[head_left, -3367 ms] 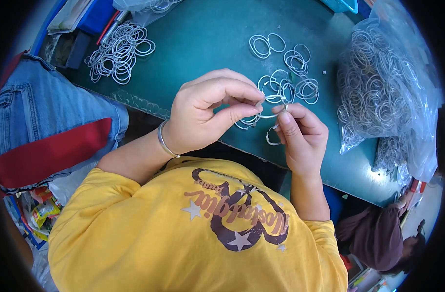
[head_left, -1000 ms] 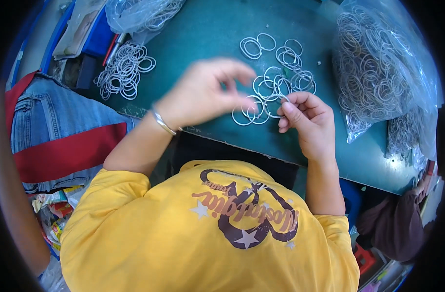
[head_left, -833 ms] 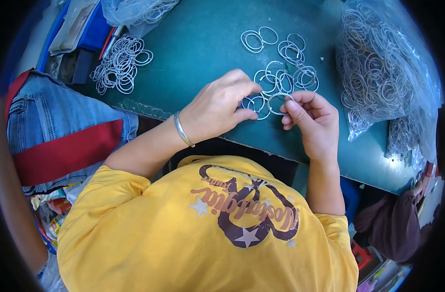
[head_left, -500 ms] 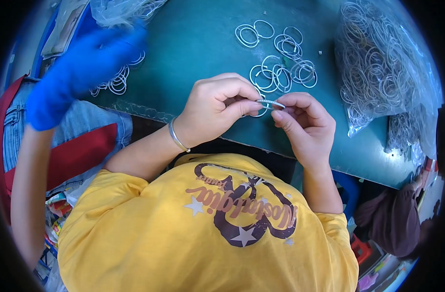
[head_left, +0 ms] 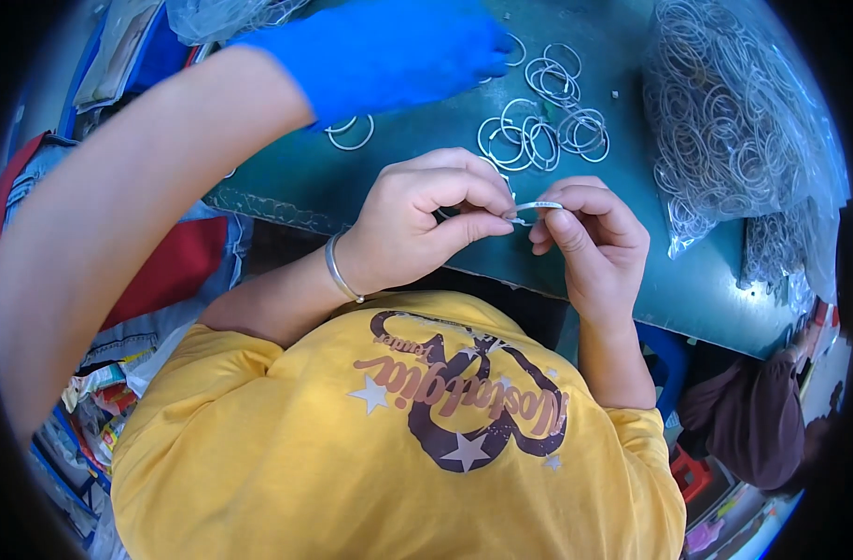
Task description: The person threads metal rings onto a larger hoop, adds a star-shaped ornament, and then gathers the completed items into a plastic bag.
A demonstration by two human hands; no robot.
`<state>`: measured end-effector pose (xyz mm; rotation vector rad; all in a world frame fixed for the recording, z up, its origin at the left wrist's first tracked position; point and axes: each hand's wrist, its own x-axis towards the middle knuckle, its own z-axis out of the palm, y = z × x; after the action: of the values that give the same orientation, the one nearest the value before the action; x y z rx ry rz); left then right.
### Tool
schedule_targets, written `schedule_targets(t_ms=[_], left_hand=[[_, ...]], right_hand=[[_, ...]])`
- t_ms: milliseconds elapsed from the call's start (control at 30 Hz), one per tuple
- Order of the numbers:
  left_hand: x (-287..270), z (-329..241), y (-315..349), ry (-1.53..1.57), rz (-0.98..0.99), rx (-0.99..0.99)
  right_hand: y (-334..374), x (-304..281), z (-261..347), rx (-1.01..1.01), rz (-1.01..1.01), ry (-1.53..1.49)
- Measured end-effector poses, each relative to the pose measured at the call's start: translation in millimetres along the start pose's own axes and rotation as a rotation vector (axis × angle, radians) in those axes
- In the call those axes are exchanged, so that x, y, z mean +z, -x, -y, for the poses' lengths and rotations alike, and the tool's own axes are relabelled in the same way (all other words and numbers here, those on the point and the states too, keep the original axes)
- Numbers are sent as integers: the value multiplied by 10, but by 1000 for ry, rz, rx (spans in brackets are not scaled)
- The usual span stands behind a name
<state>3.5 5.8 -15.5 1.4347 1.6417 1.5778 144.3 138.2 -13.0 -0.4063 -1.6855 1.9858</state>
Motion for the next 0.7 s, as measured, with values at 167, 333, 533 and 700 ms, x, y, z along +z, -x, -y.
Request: schedule_targets(t_ms=[167,333,533,700], left_hand=[[-35,-49,23,-163,1,46],[37,-44,87,386,-102,-248],[27,-7,87,658,-94,-413],[47,-34,78,652,-77,-466]], right_hand=[[41,-80,-1,-33,61,60],[76,-61,19,-77,43,143],[95,-25,48,-206,92,275],[126,1,30,-198,62,140]])
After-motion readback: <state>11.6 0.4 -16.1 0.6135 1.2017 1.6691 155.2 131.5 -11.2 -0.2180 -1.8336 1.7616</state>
